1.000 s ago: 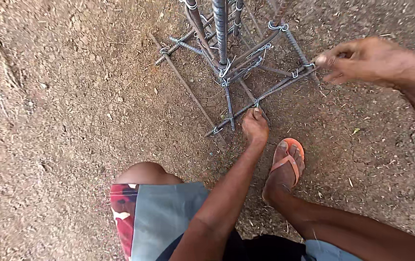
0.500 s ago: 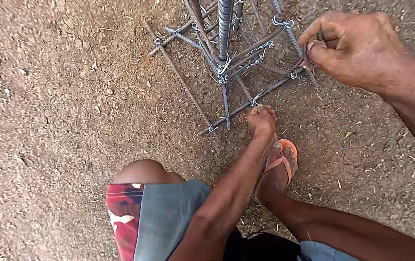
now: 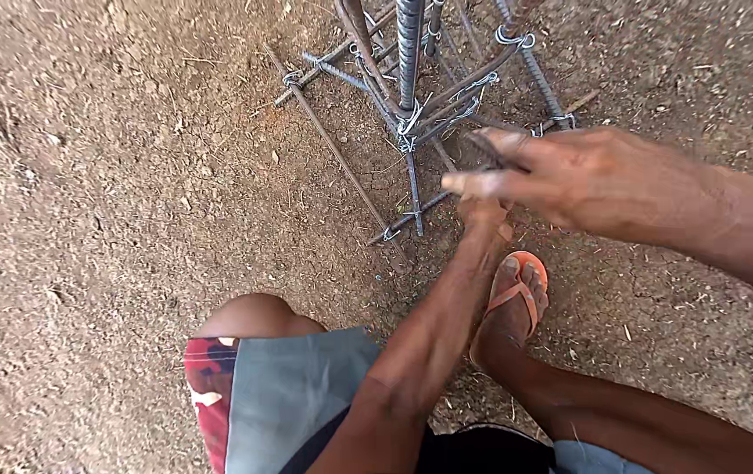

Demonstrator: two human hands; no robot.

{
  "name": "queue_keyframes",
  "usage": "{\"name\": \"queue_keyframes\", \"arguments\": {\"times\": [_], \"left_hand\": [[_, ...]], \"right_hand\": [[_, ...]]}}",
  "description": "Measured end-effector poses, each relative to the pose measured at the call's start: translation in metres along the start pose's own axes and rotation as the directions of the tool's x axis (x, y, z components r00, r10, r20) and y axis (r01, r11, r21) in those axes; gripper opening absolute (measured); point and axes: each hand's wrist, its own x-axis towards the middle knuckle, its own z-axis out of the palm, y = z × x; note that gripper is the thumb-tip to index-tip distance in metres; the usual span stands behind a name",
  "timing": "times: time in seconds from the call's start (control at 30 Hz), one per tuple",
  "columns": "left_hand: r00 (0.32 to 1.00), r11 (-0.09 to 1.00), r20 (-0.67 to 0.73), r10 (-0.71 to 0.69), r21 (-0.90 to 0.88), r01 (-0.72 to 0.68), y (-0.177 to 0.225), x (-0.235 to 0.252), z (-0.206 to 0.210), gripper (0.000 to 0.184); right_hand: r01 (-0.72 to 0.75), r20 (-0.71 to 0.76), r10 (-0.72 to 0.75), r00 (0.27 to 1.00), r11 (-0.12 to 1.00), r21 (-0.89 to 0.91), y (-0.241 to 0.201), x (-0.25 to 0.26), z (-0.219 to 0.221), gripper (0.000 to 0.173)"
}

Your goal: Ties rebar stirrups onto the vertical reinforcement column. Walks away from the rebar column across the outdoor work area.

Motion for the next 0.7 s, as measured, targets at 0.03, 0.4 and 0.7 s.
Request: {"name": "queue_keyframes", "arguments": {"times": [0.03,0.4,0.7], "left_hand": [[0.999,0.997,-0.039,-0.035,0.065,0.037,0.002,0.000,0.001,0.023],[0.993,0.992,0.016,-0.117,0.039,0.116,0.002,0.000,-0.005,0.030],[0.984,0.971,0.000,-0.176,-0.165,0.174,0.003,0.003,0.004,0.025]], "right_hand": [[-0.106,-0.026,0.107,0.994,0.994,0.024,0.001,-0.002,-0.003,0.057],[-0.714,0.226,0.688,0.690,0.595,0.370,0.012,0.009,-0.021,0.035],[-0.637,0.132,0.626,0.769,0.768,0.064,0.011,0.050,-0.005,0.045]]}}
